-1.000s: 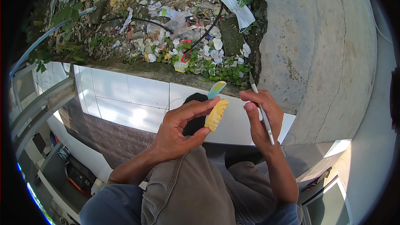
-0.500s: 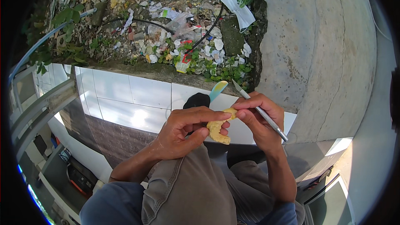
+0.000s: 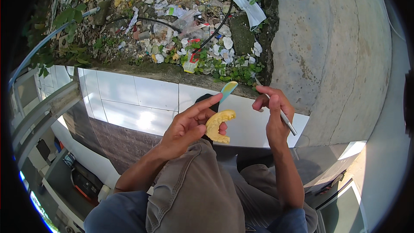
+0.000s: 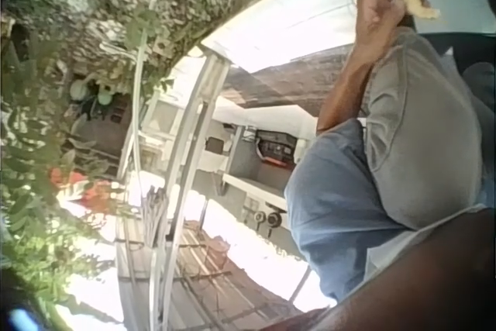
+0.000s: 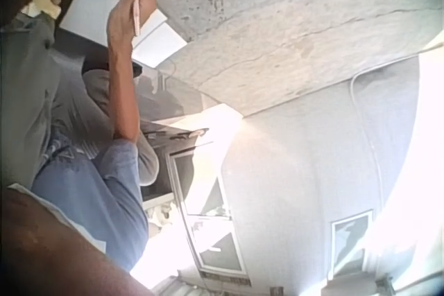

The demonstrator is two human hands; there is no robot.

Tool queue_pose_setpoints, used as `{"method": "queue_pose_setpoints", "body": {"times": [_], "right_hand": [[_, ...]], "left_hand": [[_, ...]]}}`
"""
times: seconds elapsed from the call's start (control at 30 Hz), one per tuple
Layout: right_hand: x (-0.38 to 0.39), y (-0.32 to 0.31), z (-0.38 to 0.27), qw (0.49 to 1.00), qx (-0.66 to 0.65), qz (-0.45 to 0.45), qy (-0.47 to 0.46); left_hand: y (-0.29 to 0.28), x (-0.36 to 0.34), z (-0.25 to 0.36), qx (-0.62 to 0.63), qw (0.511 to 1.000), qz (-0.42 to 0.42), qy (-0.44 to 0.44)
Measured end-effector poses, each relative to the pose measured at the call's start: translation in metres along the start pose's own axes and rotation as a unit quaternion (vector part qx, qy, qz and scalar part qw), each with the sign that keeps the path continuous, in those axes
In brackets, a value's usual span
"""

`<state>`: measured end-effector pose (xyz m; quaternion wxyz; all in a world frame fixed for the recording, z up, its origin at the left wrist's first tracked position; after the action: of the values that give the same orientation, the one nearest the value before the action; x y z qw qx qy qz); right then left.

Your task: Trimming or carving a yellow dental impression mold using a craft knife.

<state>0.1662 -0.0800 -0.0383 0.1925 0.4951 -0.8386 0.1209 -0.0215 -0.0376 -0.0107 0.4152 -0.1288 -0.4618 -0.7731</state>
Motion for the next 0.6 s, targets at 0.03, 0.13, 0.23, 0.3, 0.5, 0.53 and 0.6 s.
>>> {"method": "queue_pose_setpoints", "body": {"times": [0.03, 0.13, 0.23, 0.3, 0.5, 0.53, 0.6], "right_hand": [[-0.002, -0.001, 0.01, 1.0, 0.0, 0.002, 0.001], [-0.002, -0.012, 0.049, 0.997, 0.046, 0.051, 0.018], [0.004, -0.01, 0.079, 0.994, 0.102, 0.04, 0.011], [0.008, -0.01, 0.09, 0.995, 0.089, 0.042, 0.014], [0.012, 0.006, 0.082, 0.952, 0.216, 0.062, -0.207], [0.013, 0.007, 0.088, 0.948, 0.219, 0.069, -0.219], [0.013, 0.012, 0.095, 0.956, 0.196, 0.09, -0.197]], "left_hand": [[-0.007, -0.002, -0.005, 0.0, 1.0, -0.002, -0.002], [-0.058, -0.009, -0.033, -0.069, 0.991, 0.103, -0.044], [-0.091, -0.006, -0.05, -0.361, 0.919, 0.143, -0.074], [-0.09, -0.002, -0.054, -0.451, 0.88, 0.138, -0.06], [-0.079, 0.007, -0.077, -0.626, 0.778, 0.034, -0.05], [-0.078, 0.009, -0.077, -0.626, 0.777, 0.033, -0.05], [-0.076, 0.012, -0.073, -0.626, 0.777, 0.049, -0.053]]}}
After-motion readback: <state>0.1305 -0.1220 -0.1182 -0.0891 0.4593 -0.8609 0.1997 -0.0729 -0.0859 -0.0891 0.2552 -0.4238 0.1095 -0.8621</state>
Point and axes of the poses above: each hand's wrist, its own x-axis away from the middle knuckle, its own y-axis out of the palm, z = x × y, the point moved 7 cm from there along -x, towards the middle knuckle, and after that the axes turned 6 degrees about z, right-handed, at the moved point
